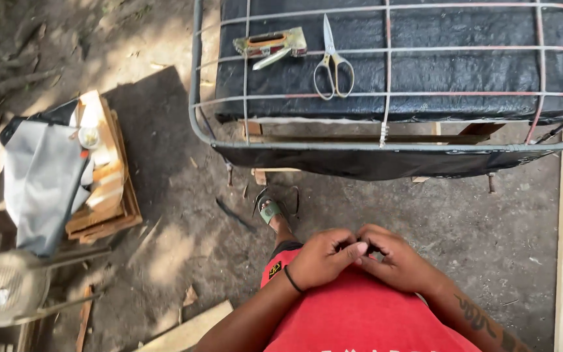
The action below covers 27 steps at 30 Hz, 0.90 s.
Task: Attaching fabric material to a frame using a staple gun, scissors, and a hammer.
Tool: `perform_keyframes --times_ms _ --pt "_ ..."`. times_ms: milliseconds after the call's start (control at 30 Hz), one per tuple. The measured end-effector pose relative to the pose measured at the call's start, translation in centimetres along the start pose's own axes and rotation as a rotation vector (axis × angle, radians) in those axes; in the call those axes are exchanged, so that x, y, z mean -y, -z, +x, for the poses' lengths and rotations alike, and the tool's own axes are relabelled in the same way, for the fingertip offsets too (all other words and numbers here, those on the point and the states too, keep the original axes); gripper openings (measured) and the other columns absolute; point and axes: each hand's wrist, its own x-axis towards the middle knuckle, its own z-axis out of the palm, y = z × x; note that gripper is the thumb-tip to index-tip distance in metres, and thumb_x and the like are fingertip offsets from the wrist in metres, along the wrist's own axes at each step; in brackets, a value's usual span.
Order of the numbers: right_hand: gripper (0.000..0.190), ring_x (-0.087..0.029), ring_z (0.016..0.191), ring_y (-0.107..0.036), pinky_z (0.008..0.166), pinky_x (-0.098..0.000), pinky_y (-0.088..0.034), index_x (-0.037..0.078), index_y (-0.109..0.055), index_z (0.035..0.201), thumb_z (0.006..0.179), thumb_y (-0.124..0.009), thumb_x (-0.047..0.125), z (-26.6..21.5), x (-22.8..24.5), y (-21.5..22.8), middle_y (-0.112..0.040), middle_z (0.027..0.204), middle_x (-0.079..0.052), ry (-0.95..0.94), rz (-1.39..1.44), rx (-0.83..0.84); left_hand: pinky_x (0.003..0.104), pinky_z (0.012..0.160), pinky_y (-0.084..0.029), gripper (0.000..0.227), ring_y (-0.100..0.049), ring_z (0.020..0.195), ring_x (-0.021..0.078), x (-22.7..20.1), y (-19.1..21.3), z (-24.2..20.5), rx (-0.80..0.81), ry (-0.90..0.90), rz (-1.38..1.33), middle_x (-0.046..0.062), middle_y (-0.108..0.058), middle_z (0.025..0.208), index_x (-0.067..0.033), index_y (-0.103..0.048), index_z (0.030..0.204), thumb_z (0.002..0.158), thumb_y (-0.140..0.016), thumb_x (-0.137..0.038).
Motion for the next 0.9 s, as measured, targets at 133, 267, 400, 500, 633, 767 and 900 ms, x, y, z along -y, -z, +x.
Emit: perform_keyframes --times_ms 133,267,400,500,633,767,900 --pt "0.031 -0.015 0.073 -0.060 0.065 -0.0290 -0.050 0.013 -0.063 0.085 0.099 -0.061 0.041 -3.5 0.8 0.0 -0.063 0.086 -0.001 0.170 0.010 0.048 0.032 0.073 -0.046 0.029 -0.057 0.077 0.0151 -2.5 -1.8 -3.8 0.039 -0.141 -0.035 0.000 -0.061 0.084 -0.0114 -0.060 0.089 0.108 -0.050 -0.032" --pt "0.022 -0.015 0.071 -0.064 0.065 -0.0285 -0.052 0.014 -0.064 0.095 0.097 -0.065 0.036 -5.3 1.6 0.0 -0.068 0.083 0.001 0.219 -0.040 0.044 0.034 0.076 -0.047 0.028 -0.058 0.079 0.0189 -3.8 -3.4 -5.8 -0.007 -0.171 0.020 0.002 -0.061 0.086 -0.0110 -0.059 0.093 0.109 -0.047 -0.030" --pt "0.021 -0.014 0.071 -0.067 0.064 -0.0272 -0.054 0.012 -0.066 0.097 0.101 -0.057 0.031 -5.9 3.7 -0.7 -0.071 0.086 0.000 0.235 0.002 0.062 0.033 0.074 -0.050 0.032 -0.064 0.075 0.0173 -4.2 -3.7 -7.1 -0.010 -0.126 0.083 -0.001 -0.065 0.082 -0.0137 -0.061 0.089 0.110 -0.045 -0.031" --pt "0.020 -0.014 0.066 -0.062 0.060 -0.0276 -0.051 0.012 -0.066 0.094 0.101 -0.056 0.028 -6.2 3.5 -2.0 -0.068 0.081 0.001 0.213 -0.013 0.071 0.035 0.071 -0.048 0.034 -0.062 0.072 0.0199 -3.2 -3.7 -8.3 -0.023 -0.134 0.144 0.001 -0.062 0.080 -0.0127 -0.059 0.085 0.110 -0.045 -0.031" --pt "0.027 -0.017 0.067 -0.066 0.063 -0.0311 -0.052 0.011 -0.064 0.091 0.105 -0.047 0.027 -6.2 5.1 -4.0 -0.068 0.080 -0.001 0.216 -0.104 0.096 0.038 0.067 -0.048 0.037 -0.064 0.071 0.0242 -2.5 -2.7 -10.1 -0.107 -0.219 0.272 0.005 -0.063 0.078 -0.0112 -0.063 0.088 0.110 -0.042 -0.033" --pt "0.024 -0.017 0.053 -0.047 0.050 -0.0337 -0.039 0.012 -0.053 0.078 0.100 -0.050 0.022 -5.6 5.1 -8.6 -0.053 0.066 -0.001 0.157 -0.190 -0.036 0.038 0.064 -0.045 0.034 -0.059 0.066 0.0231 -2.2 -0.3 -12.3 -0.100 -0.204 0.290 0.003 -0.062 0.076 -0.0125 -0.057 0.086 0.102 -0.054 -0.042" --pt "0.027 -0.016 0.050 -0.043 0.048 -0.0325 -0.035 0.012 -0.051 0.069 0.096 -0.049 0.017 -2.5 8.2 -13.2 -0.049 0.061 -0.001 0.298 -0.128 -0.194 0.041 0.065 -0.045 0.033 -0.059 0.067 0.0250 -2.4 4.4 -15.5 -0.038 -0.237 0.218 0.004 -0.059 0.074 -0.0116 -0.052 0.081 0.108 -0.043 -0.030"
